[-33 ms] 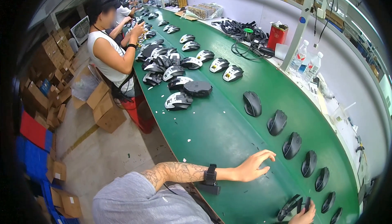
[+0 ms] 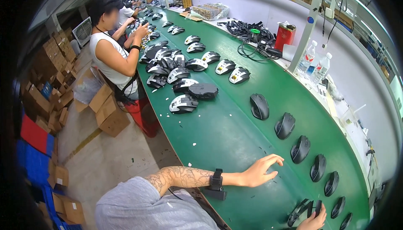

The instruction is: Manually assemble and inspect computer mice on a production line.

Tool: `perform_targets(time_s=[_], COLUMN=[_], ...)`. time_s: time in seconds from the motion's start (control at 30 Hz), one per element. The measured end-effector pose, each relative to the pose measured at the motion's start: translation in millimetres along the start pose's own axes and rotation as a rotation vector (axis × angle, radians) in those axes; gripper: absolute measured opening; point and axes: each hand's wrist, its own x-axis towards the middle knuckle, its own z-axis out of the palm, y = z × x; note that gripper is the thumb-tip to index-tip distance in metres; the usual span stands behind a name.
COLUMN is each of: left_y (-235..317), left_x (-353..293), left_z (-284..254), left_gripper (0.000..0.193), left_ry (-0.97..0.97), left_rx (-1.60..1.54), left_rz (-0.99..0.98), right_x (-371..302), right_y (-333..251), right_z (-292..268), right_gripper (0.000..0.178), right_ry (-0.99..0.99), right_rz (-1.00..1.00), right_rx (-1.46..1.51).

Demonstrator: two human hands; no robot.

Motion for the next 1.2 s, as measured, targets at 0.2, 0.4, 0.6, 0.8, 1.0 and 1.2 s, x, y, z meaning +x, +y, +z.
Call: perform_targets(time_s=[0.2, 0.4, 0.6, 0.8, 1.0, 1.2], left_y=[-9.1, -33.5, -30.0, -27.3, -17.5, -18.6], left_x=[23.2, 59.6, 84.0, 86.1, 86.2, 131.9], left_z=[23.9, 28.0, 37.7, 30.7, 16.0, -27.9], left_gripper=[0.034, 0.041, 0.035, 0.031, 0.032, 0.033], left_ry=[-0.133, -0.185, -0.114, -0.055, -0.107, -0.27], left_rx=[-0.218, -0.69, -0.729, -0.543, -0.504, -0.355], left_rz=[-0.065, -0.174, -0.338, -0.295, -0.318, -0.37], right_x=[32.3, 63.7, 75.3, 67.6, 58.6, 60.3], right_y=[-66.5, -123.2, -105.1, -116.3, -123.0, -123.0], right_z=[3.6, 39.4, 59.9, 57.9, 65.3, 57.0], right_gripper=[0.04, 0.042, 0.043, 0.066, 0.071, 0.069], right_ry=[-0.023, -0.094, -0.113, -0.146, -0.123, 0.035], right_rz=[-0.197, -0.261, -0.167, -0.114, -0.189, -0.082], right_rx=[0.646, 0.901, 0.953, 0.998, 1.025, 0.971])
